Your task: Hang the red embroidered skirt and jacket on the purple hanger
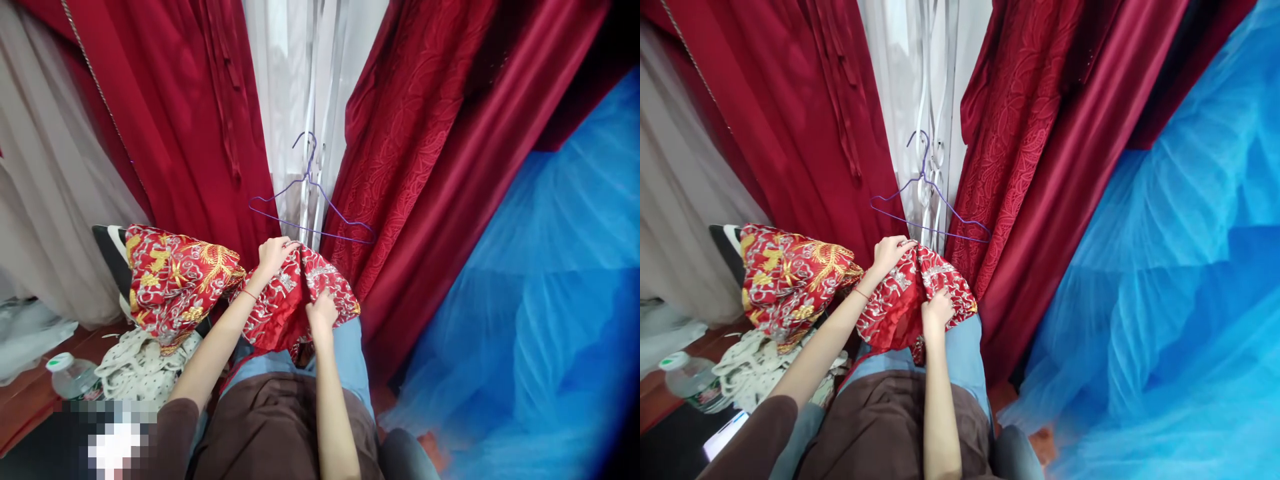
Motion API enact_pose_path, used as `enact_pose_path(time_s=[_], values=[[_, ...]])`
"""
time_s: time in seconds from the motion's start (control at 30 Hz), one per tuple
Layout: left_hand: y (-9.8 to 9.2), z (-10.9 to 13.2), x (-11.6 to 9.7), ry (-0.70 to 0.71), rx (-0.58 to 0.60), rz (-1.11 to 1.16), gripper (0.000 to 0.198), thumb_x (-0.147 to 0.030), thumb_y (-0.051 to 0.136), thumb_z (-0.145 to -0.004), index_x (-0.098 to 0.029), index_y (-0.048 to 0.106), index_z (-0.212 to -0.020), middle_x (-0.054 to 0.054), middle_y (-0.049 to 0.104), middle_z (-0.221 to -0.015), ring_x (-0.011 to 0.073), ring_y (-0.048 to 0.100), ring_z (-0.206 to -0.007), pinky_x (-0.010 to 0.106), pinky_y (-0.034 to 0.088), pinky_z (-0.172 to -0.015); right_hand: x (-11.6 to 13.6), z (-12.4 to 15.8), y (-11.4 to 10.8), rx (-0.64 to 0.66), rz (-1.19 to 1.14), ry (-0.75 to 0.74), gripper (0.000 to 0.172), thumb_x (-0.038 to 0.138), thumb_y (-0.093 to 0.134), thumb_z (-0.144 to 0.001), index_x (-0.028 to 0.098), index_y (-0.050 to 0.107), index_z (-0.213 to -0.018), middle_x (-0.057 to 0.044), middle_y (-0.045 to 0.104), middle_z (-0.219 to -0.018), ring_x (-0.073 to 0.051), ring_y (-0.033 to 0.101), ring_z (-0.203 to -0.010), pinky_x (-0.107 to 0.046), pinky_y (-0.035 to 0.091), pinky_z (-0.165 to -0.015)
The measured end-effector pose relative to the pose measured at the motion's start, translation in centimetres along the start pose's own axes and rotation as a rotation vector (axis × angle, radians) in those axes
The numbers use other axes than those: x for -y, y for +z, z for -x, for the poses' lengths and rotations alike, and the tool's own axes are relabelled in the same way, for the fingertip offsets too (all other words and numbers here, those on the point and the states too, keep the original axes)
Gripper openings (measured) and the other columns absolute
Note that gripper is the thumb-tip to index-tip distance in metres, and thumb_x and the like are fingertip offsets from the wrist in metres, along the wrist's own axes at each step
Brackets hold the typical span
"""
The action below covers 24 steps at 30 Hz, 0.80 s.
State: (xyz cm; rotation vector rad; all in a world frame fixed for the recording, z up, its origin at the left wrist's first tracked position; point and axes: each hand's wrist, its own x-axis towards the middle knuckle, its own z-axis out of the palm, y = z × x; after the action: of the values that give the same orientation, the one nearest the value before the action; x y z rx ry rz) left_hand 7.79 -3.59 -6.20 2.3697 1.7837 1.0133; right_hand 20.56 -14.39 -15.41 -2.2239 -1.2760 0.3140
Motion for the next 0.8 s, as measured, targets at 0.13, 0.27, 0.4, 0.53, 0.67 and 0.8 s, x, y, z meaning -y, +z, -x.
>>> enact_pose_path(time_s=[0.13, 0.27, 0.4, 0.53, 0.67, 0.8], values=[[2.0, 1.5, 1.0, -0.045, -0.047, 0.123, 0.032, -0.047, 0.057, -0.095, -0.018, 0.065, -0.104, 0.010, 0.073, -0.101, 0.0224, 0.068, -0.098, 0.030, 0.049, -0.083, -4.0, -1.4, -4.4, -0.090, -0.434, -0.198, 0.027, 0.023, 0.051, -0.081, 0.015, 0.071, -0.096, -0.008, 0.069, -0.078, -0.022, 0.064, -0.075, -0.029, 0.047, -0.072], [7.0, 7.5, -0.9, -0.008, -0.289, 0.148, 0.048, -0.037, 0.050, -0.098, -0.005, 0.048, -0.133, 0.026, 0.058, -0.135, 0.0295, 0.054, -0.131, 0.043, 0.044, -0.108, -5.2, -1.4, -5.9, -0.194, -0.900, -0.175, 0.031, 0.044, 0.053, -0.076, 0.016, 0.065, -0.075, 0.000, 0.057, -0.060, -0.014, 0.048, -0.056, -0.025, 0.038, -0.054], [11.5, 13.5, -1.7, 0.177, -0.287, 0.047, 0.055, -0.021, 0.038, -0.097, -0.008, 0.030, -0.151, 0.026, 0.037, -0.157, 0.0293, 0.025, -0.154, 0.051, 0.032, -0.120, -4.4, -0.7, -5.1, -0.269, -1.000, -0.131, 0.033, 0.047, 0.059, -0.072, 0.015, 0.066, -0.072, 0.001, 0.054, -0.059, -0.012, 0.045, -0.056, -0.024, 0.038, -0.055], [12.8, 13.7, 0.6, 0.315, -0.122, -0.104, 0.080, -0.011, 0.050, -0.082, -0.003, 0.021, -0.156, 0.026, 0.023, -0.164, 0.0332, 0.008, -0.156, 0.057, 0.024, -0.124, -4.3, -0.7, -5.0, -0.239, -0.984, -0.161, 0.031, 0.044, 0.062, -0.071, 0.014, 0.069, -0.075, 0.002, 0.054, -0.058, -0.012, 0.044, -0.055, -0.024, 0.037, -0.054], [9.7, 10.4, 3.5, 0.366, 0.071, 0.026, 0.085, 0.005, 0.040, -0.071, -0.007, 0.031, -0.155, 0.019, 0.034, -0.162, 0.0239, 0.027, -0.153, 0.042, 0.032, -0.124, -5.3, -1.4, -4.9, -0.262, -0.965, -0.169, 0.024, 0.039, 0.069, -0.067, 0.016, 0.066, -0.070, 0.005, 0.051, -0.054, -0.010, 0.042, -0.052, -0.022, 0.033, -0.050], [3.6, 8.1, 4.6, 0.104, 0.017, 0.091, 0.070, 0.001, 0.040, -0.081, -0.006, 0.041, -0.150, 0.020, 0.055, -0.146, 0.0230, 0.056, -0.135, 0.036, 0.045, -0.113, -7.4, -2.6, -4.7, -0.206, -1.177, -0.136, 0.031, 0.040, 0.076, -0.063, 0.016, 0.063, -0.079, 0.003, 0.060, -0.063, -0.011, 0.050, -0.055, -0.023, 0.039, -0.053]])
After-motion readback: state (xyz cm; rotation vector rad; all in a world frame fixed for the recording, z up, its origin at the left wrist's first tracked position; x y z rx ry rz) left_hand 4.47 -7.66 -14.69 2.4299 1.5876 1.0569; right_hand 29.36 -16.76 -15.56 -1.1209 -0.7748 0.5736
